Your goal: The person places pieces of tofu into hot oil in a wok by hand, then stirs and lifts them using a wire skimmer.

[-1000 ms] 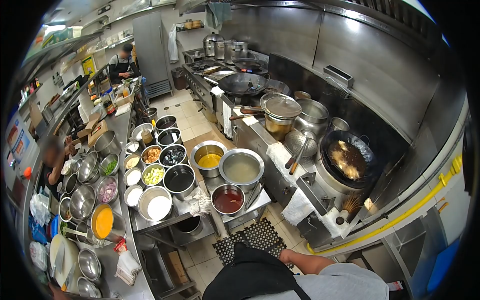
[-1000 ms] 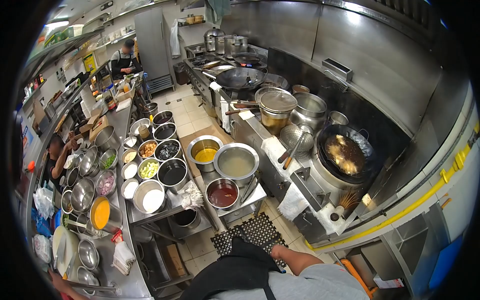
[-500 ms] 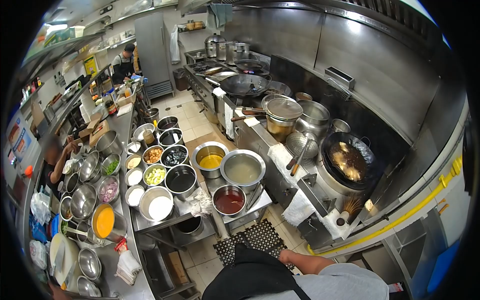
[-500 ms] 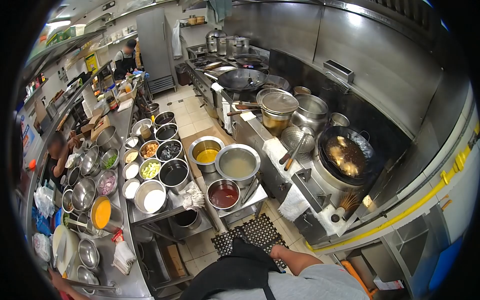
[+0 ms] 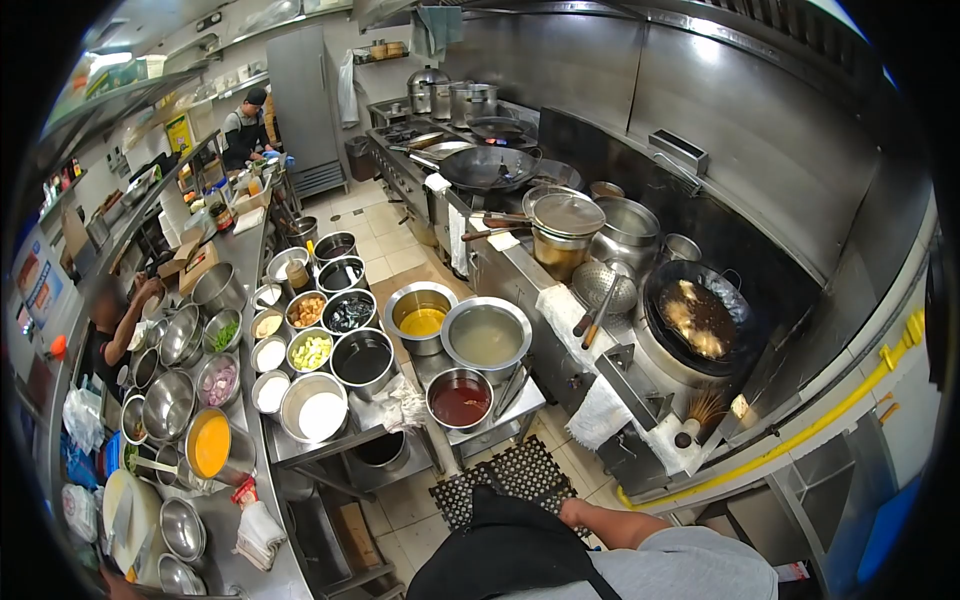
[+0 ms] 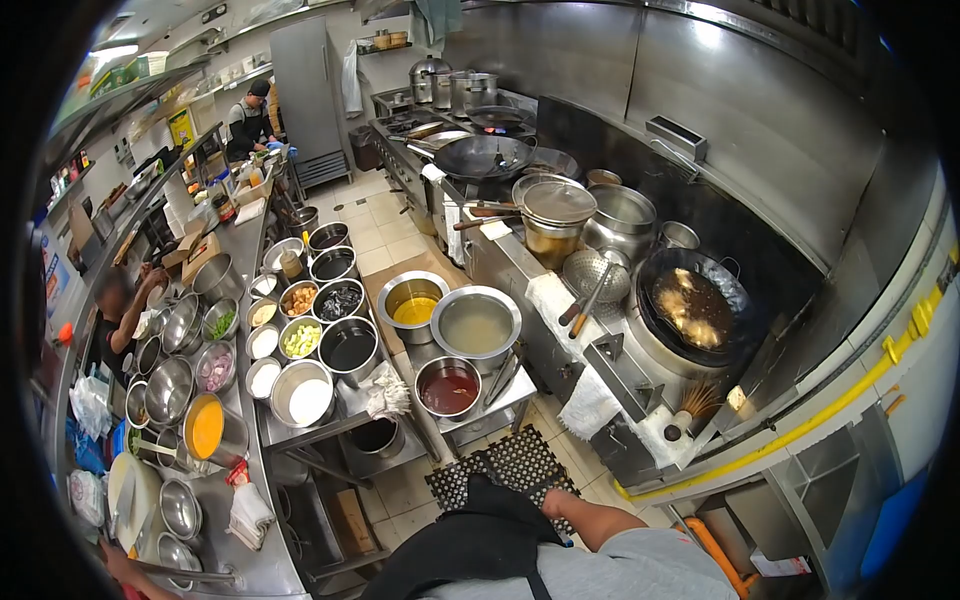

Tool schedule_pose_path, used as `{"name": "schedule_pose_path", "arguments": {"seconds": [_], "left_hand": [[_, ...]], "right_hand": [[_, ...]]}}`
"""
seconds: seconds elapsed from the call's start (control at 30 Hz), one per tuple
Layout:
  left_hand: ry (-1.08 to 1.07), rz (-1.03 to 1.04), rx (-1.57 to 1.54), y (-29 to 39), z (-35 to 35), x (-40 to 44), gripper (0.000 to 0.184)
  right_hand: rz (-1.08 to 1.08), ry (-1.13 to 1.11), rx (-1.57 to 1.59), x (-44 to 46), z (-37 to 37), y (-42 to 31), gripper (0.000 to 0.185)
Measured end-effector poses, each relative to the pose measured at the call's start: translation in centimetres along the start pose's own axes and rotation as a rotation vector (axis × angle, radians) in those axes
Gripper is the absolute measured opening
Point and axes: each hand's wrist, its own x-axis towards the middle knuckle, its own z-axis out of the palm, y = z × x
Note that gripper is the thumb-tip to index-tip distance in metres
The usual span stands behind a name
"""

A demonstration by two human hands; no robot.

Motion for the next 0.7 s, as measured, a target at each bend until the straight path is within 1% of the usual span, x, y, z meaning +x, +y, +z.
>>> {"name": "schedule_pose_path", "arguments": {"seconds": [0.03, 0.07, 0.13, 0.17, 0.23, 0.27, 0.33, 0.4, 0.53, 0.57, 0.6, 0.63, 0.7], "left_hand": [[-0.065, -0.043, 0.051, 0.3, -0.4, 0.0, 0.04], [-0.064, -0.043, 0.051, 1.3, -1.5, -0.1, 0.04], [-0.336, -0.252, 0.225, 4.1, -4.5, -0.2, 0.04], [-0.336, -0.252, 0.224, 3.7, -4.0, -0.3, 0.04], [0.17, 0.119, 0.062, 0.9, -0.6, -0.3, 0.04], [0.201, 0.163, 0.037, 0.6, -0.8, -0.1, 0.04], [0.188, 0.149, 0.02, 0.6, -0.8, 0.0, 0.039], [0.175, 0.148, 0.011, 0.7, -1.0, -0.1, 0.039], [0.179, 0.16, 0.005, 0.8, -1.1, 0.0, 0.039], [0.183, 0.163, 0.007, 0.8, -1.1, 0.0, 0.039], [0.186, 0.174, 0.006, 1.0, -1.1, 0.0, 0.038], [0.19, 0.178, 0.011, 1.0, -1.0, 0.0, 0.038], [0.189, 0.193, 0.011, 1.1, -1.0, -0.1, 0.038]], "right_hand": [[0.0, 0.0, 0.0, 0.2, 0.2, 0.2, 0.055], [-0.011, 0.002, -0.011, 0.2, 0.3, 0.2, 0.052], [-0.022, 0.006, -0.022, 0.5, 0.5, 0.4, 0.049], [-0.039, 0.003, -0.031, 0.6, 0.7, 0.5, 0.045], [-0.055, 0.0, -0.041, 0.7, 0.9, 0.6, 0.041], [-0.057, -0.016, -0.072, 0.5, 0.8, 0.5, 0.039], [-0.06, -0.032, -0.104, 0.6, 0.9, 0.7, 0.037], [-0.159, -0.071, -0.271, 1.5, 1.6, 1.1, 0.039], [-0.17, -0.11, -0.298, 1.6, 2.2, 1.3, 0.04], [-0.179, -0.06, -0.287, 1.4, 2.3, 1.3, 0.028], [-0.188, -0.01, -0.276, 1.4, 2.4, 1.3, 0.022], [-0.188, -0.009, -0.276, 1.4, 2.4, 1.3, 0.022], [-0.253, -0.018, -0.329, 1.6, 2.5, 1.5, 0.022]]}}
